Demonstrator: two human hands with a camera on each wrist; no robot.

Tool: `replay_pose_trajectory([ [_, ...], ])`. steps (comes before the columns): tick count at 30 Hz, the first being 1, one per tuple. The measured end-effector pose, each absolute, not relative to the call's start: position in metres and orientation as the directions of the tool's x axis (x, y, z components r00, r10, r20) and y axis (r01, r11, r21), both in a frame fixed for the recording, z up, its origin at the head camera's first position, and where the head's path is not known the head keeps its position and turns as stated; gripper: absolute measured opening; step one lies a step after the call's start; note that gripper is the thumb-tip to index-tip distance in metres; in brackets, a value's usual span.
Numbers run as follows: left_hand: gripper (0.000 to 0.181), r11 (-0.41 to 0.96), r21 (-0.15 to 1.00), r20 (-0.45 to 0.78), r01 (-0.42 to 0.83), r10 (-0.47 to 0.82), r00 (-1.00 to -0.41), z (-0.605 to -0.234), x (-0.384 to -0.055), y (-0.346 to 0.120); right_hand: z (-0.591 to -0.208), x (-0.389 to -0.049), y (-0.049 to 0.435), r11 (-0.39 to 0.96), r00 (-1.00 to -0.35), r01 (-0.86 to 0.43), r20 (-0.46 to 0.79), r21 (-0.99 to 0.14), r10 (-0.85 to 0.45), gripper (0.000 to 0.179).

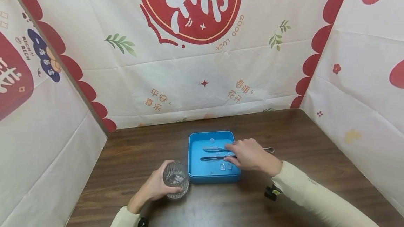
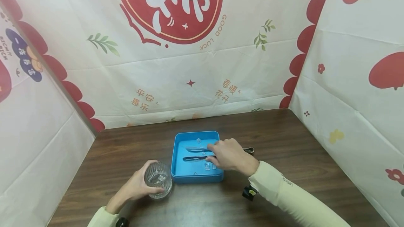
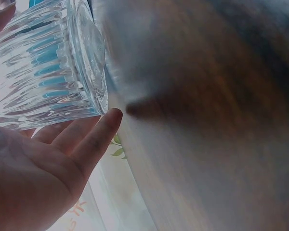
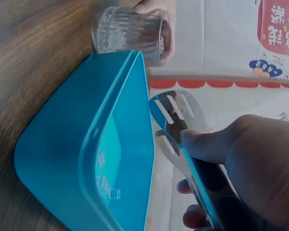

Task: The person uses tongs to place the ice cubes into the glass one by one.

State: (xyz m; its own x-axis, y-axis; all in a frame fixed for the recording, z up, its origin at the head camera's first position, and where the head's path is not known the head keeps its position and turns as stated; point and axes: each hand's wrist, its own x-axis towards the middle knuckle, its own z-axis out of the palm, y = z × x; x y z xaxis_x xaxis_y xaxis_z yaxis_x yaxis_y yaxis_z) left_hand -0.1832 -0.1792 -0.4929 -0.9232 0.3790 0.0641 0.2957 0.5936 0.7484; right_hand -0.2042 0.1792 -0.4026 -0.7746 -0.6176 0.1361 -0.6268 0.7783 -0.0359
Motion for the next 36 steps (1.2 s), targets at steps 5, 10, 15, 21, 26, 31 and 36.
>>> replay_pose_trajectory([
  [5,0.094,0.591,0.749,0.066,0.298,0.38,-0.922,-0.494,-0.183,-0.18,-0.405,-0.206,0.184,0.791,-0.791,-0.611,0.075,-0.039,-0.607,0.042],
  [10,0.094,0.591,0.75,0.066,0.298,0.381,-0.922,-0.494,-0.183,-0.179,-0.407,-0.207,0.186,0.795,-0.796,-0.605,0.028,-0.049,-0.605,0.043],
  [15,0.095,0.591,0.751,0.067,0.296,0.378,-0.923,-0.494,-0.182,-0.179,-0.409,-0.207,0.187,0.798,-0.799,-0.598,-0.012,-0.074,-0.601,0.04],
  [21,0.095,0.593,0.749,0.071,0.296,0.373,-0.925,-0.495,-0.182,-0.179,-0.413,-0.209,0.184,0.804,-0.802,-0.591,-0.058,-0.067,-0.594,0.041],
  [26,0.095,0.599,0.741,0.076,0.303,0.373,-0.925,-0.495,-0.183,-0.179,-0.414,-0.212,0.183,0.805,-0.801,-0.59,-0.08,-0.07,-0.594,0.041],
  [31,0.094,0.601,0.739,0.079,0.304,0.371,-0.925,-0.495,-0.183,-0.179,-0.414,-0.215,0.184,0.798,-0.793,-0.595,-0.094,-0.093,-0.602,0.044],
  [36,0.094,0.607,0.733,0.077,0.306,0.373,-0.925,-0.494,-0.183,-0.179,-0.413,-0.217,0.185,0.812,-0.803,-0.57,-0.125,-0.126,-0.583,0.047],
])
